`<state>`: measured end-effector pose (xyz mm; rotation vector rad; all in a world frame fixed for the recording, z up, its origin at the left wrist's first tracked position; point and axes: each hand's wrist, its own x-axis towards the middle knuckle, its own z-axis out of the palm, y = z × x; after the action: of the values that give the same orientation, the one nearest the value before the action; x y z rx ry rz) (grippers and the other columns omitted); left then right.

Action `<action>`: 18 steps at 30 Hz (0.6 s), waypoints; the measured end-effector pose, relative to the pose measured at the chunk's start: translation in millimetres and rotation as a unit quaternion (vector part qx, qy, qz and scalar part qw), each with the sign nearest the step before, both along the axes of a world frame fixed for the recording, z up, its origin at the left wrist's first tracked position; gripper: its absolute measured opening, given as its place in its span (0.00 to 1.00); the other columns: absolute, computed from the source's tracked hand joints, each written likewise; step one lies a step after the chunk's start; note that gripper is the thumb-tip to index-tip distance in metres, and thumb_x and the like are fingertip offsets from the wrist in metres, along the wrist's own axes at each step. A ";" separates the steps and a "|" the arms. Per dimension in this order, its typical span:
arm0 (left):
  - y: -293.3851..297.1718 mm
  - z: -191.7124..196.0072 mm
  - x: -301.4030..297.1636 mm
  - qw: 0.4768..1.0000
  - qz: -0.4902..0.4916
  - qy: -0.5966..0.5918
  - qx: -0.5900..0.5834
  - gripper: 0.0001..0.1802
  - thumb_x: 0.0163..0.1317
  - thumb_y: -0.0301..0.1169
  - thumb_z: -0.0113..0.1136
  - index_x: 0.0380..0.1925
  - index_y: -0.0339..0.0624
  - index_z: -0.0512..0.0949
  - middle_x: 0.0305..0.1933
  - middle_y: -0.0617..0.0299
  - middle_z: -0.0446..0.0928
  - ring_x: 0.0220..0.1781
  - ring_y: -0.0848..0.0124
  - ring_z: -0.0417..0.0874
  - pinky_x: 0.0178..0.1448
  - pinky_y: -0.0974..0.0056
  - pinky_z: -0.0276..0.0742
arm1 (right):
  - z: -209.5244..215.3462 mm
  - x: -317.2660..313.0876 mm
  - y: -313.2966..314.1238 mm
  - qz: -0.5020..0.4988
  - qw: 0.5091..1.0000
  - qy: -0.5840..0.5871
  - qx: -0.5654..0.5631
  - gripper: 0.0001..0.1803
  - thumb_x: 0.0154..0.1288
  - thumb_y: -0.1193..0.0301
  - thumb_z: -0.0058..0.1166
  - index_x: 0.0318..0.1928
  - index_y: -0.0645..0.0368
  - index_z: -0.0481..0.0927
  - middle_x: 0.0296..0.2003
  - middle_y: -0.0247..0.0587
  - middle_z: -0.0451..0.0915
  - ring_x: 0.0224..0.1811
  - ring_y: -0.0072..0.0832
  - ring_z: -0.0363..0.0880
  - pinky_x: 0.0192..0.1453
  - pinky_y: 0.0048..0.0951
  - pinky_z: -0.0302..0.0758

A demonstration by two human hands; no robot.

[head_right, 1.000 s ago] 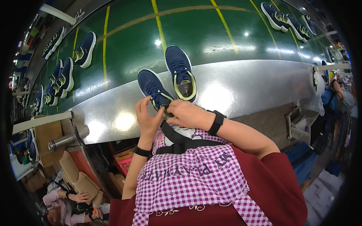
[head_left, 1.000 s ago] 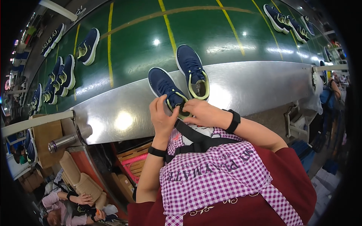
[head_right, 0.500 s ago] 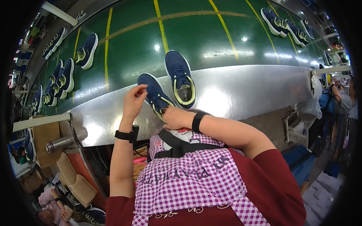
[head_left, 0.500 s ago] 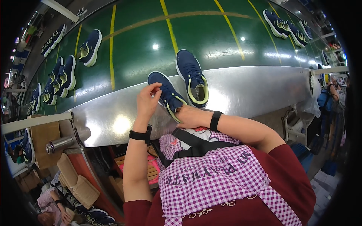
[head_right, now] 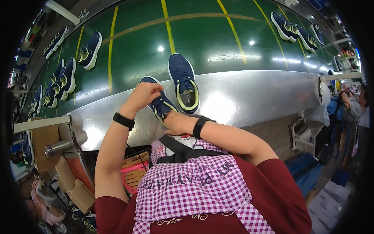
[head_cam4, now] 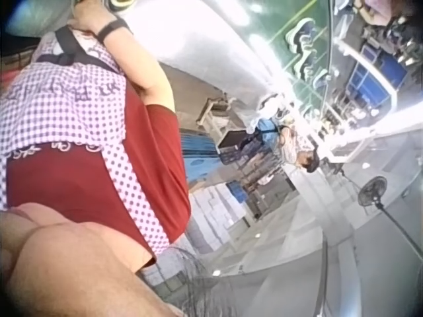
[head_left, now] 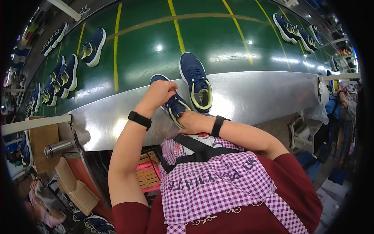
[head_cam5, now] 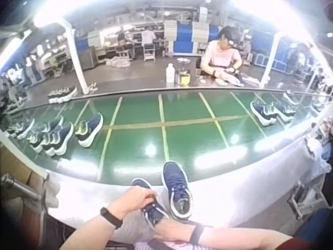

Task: Inspect and organize sneakers on a conveyor belt in a shoe manufacturing facility.

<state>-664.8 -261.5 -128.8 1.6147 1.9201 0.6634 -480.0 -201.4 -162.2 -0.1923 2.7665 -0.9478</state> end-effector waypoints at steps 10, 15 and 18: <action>-79.3 -37.4 97.3 0.937 0.334 -0.050 0.088 0.46 0.45 0.32 0.68 0.62 0.29 0.55 0.61 0.36 0.62 0.60 0.44 0.67 0.63 0.57 0.65 | 59.6 -7.7 40.0 -0.257 0.947 0.102 -0.166 0.10 0.58 0.71 0.55 0.40 0.61 0.79 0.32 0.45 0.79 0.37 0.41 0.78 0.42 0.34 0.73; -63.0 -50.2 98.5 0.938 0.337 -0.026 0.074 0.46 0.46 0.23 0.61 0.65 0.28 0.49 0.64 0.32 0.57 0.65 0.39 0.62 0.65 0.53 0.63 | 28.1 -40.9 45.2 -0.202 0.954 0.211 -0.059 0.08 0.58 0.73 0.55 0.38 0.60 0.80 0.32 0.43 0.78 0.38 0.41 0.77 0.43 0.37 0.74; -67.3 -49.6 83.4 0.938 0.338 -0.065 0.048 0.44 0.46 0.20 0.60 0.65 0.30 0.51 0.64 0.36 0.60 0.65 0.42 0.63 0.64 0.53 0.65 | 23.0 -46.6 43.8 -0.169 0.975 0.142 -0.037 0.07 0.57 0.72 0.55 0.36 0.60 0.80 0.32 0.43 0.79 0.39 0.40 0.77 0.43 0.37 0.74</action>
<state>-581.4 -328.7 -178.4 0.8952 2.3685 1.1119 -526.6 -157.6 -139.2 0.1511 3.0930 -1.1860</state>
